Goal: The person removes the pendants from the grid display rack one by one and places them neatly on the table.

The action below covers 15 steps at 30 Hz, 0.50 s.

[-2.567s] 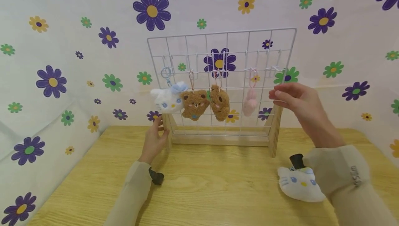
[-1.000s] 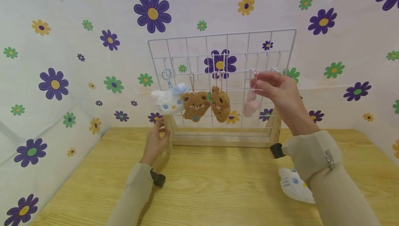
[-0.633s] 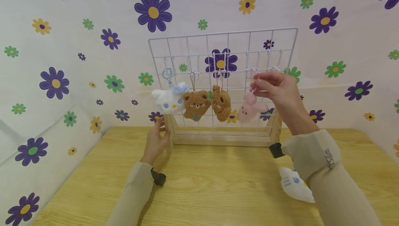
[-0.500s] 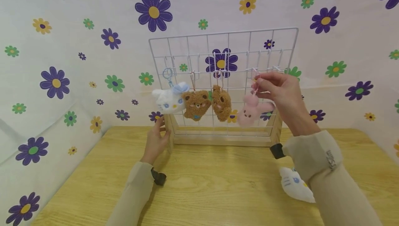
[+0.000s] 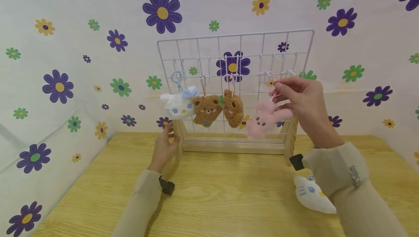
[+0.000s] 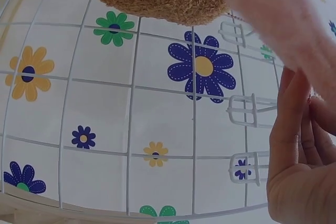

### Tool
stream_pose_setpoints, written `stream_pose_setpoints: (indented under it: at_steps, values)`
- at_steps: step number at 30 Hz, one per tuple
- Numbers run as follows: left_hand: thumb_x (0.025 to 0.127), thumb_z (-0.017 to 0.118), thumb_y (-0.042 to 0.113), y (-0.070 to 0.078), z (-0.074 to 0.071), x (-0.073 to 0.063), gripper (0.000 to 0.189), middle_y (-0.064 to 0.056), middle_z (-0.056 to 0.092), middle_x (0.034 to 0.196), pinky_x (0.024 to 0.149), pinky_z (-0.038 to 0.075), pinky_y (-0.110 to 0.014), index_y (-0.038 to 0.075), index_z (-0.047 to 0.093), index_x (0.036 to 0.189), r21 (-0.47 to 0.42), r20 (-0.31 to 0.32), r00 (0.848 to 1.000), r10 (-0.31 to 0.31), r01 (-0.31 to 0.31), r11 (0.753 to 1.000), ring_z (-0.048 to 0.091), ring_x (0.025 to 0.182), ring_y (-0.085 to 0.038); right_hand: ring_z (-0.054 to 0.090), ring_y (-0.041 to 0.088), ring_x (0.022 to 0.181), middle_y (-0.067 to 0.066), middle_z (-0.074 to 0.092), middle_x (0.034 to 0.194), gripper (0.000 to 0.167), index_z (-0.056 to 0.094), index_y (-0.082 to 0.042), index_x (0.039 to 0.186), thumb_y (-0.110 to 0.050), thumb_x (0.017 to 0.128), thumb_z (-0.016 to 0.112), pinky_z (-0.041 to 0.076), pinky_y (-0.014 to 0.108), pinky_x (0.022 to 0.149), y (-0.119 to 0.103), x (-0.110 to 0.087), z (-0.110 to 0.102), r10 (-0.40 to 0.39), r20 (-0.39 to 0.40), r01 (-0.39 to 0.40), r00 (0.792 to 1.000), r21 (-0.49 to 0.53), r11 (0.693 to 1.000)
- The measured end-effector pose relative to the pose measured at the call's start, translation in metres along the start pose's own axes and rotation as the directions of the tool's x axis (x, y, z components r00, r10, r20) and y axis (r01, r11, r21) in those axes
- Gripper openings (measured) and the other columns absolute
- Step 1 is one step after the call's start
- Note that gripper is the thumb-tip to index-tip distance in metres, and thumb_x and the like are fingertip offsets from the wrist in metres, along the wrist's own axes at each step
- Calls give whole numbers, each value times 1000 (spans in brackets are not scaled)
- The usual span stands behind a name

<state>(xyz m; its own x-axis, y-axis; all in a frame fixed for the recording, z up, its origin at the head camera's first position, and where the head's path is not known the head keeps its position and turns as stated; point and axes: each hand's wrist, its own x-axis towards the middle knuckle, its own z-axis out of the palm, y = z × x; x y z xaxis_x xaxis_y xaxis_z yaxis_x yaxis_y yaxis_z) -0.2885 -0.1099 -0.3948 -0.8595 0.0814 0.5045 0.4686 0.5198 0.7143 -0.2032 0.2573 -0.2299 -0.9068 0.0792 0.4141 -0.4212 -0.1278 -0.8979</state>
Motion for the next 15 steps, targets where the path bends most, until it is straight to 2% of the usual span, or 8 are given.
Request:
stream_pose_setpoints:
  at_steps: [3, 10, 15]
  values:
    - [95, 62, -10, 0, 0, 0, 48, -31, 59, 133, 90, 59, -50, -6, 48, 141, 4, 4, 1000, -4, 4, 1000, 66, 108, -44, 71, 17, 73, 7, 73, 90, 13, 77, -2, 103, 0, 96, 67, 62, 28, 62, 0, -1, -1, -19, 26, 18, 999, 31, 999]
    - [95, 62, -10, 0, -1, -1, 48, -31, 59, 133, 89, 59, -50, -6, 48, 140, -5, 2, 1000, -4, 4, 1000, 66, 107, -44, 72, 16, 71, 6, 74, 87, 13, 76, -4, 104, -11, 96, 70, 62, 27, 65, -1, -4, 3, -43, -2, 43, 999, -102, 994]
    - [94, 62, -10, 0, 0, 0, 48, -30, 60, 132, 89, 59, -50, -6, 48, 141, -7, 0, 1000, -6, 6, 1000, 66, 107, -43, 73, 16, 72, 5, 74, 86, 12, 75, -4, 104, -12, 97, 69, 62, 26, 67, 1, -8, 1, -38, -1, 37, 999, -154, 987]
